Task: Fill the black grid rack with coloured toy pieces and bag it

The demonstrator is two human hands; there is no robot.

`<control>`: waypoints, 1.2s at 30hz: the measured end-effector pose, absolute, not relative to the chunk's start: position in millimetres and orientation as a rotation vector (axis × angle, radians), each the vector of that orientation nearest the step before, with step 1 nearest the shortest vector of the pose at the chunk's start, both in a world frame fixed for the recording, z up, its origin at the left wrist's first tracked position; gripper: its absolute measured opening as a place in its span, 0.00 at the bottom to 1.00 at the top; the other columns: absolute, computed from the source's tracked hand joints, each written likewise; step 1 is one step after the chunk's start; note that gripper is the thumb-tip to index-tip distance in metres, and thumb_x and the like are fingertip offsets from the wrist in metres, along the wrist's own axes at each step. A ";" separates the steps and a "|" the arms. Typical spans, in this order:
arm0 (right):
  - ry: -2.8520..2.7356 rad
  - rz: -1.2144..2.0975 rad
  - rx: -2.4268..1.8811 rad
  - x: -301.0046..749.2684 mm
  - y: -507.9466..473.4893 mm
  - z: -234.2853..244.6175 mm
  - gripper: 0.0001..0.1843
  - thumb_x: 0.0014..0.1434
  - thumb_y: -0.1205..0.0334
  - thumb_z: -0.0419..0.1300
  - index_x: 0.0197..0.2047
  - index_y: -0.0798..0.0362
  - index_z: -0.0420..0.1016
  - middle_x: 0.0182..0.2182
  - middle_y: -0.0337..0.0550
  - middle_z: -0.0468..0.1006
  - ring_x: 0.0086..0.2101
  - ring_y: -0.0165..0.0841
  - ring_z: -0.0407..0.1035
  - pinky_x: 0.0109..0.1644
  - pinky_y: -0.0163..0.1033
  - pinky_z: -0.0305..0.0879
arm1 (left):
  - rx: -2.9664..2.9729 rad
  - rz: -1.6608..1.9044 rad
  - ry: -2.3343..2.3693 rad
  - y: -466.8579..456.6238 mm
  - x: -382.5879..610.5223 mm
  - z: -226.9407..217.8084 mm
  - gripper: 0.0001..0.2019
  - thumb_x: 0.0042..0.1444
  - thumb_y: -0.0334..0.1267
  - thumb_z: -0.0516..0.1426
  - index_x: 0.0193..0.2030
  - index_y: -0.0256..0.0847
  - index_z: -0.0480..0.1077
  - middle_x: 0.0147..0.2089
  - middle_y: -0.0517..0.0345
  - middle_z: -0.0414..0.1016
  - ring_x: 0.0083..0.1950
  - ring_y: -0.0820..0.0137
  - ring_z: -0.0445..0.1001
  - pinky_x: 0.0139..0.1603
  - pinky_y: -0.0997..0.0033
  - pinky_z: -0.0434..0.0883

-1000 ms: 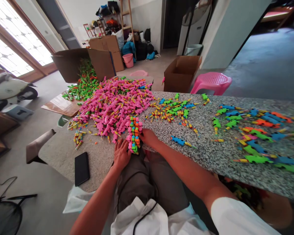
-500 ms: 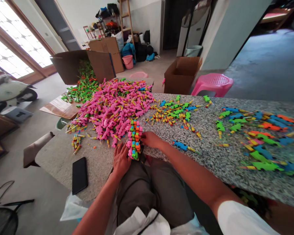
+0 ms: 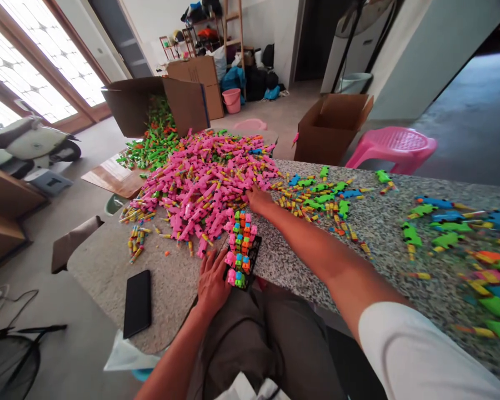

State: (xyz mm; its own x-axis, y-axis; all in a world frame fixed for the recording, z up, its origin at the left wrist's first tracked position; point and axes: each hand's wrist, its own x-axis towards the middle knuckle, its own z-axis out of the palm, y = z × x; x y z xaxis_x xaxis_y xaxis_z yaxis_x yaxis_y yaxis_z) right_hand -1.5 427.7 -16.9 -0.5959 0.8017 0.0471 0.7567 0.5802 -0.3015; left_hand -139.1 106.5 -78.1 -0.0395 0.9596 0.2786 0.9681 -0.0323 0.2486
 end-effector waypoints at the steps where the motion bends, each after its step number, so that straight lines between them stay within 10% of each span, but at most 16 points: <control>1: -2.624 0.366 -1.321 0.8 425.7 -17.8 0.22 0.73 0.65 0.49 0.65 0.54 0.74 0.70 0.61 0.63 0.55 0.48 0.73 0.59 0.49 0.70 | -2.160 -0.590 -2.172 106.4 -138.8 -78.1 0.28 0.68 0.38 0.53 0.74 0.52 0.64 0.72 0.57 0.71 0.80 0.53 0.56 0.80 0.39 0.54; 22: -2.585 0.296 -1.843 143.1 314.4 12.8 0.25 0.73 0.49 0.54 0.56 0.59 0.81 0.49 0.63 0.83 0.52 0.50 0.78 0.54 0.45 0.71 | -2.118 -0.580 -2.127 107.1 -138.4 -76.5 0.28 0.65 0.37 0.56 0.73 0.45 0.67 0.72 0.51 0.72 0.78 0.51 0.60 0.80 0.42 0.56; 29: -2.386 0.506 -1.967 152.3 302.2 -5.8 0.17 0.68 0.61 0.57 0.50 0.62 0.83 0.49 0.66 0.83 0.50 0.51 0.80 0.51 0.46 0.72 | -2.132 -0.581 -2.123 108.2 -139.1 -76.7 0.26 0.67 0.40 0.55 0.71 0.45 0.70 0.72 0.52 0.72 0.78 0.50 0.61 0.79 0.43 0.56; 36: -1.998 1.400 -1.323 118.0 258.6 -27.7 0.11 0.67 0.59 0.58 0.38 0.54 0.80 0.29 0.43 0.83 0.28 0.34 0.76 0.32 0.34 0.67 | -2.140 -0.541 -2.145 109.6 -138.0 -76.0 0.25 0.67 0.41 0.55 0.70 0.43 0.70 0.73 0.52 0.71 0.78 0.49 0.60 0.80 0.42 0.54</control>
State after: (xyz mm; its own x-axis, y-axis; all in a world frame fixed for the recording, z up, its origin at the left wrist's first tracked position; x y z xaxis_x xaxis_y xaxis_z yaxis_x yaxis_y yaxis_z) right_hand 118.0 258.6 -27.7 -0.4942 0.8442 -0.2074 0.4831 0.0684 -0.8729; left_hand -138.0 109.6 -76.0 -0.0321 0.9568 0.2890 0.9793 -0.0277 0.2004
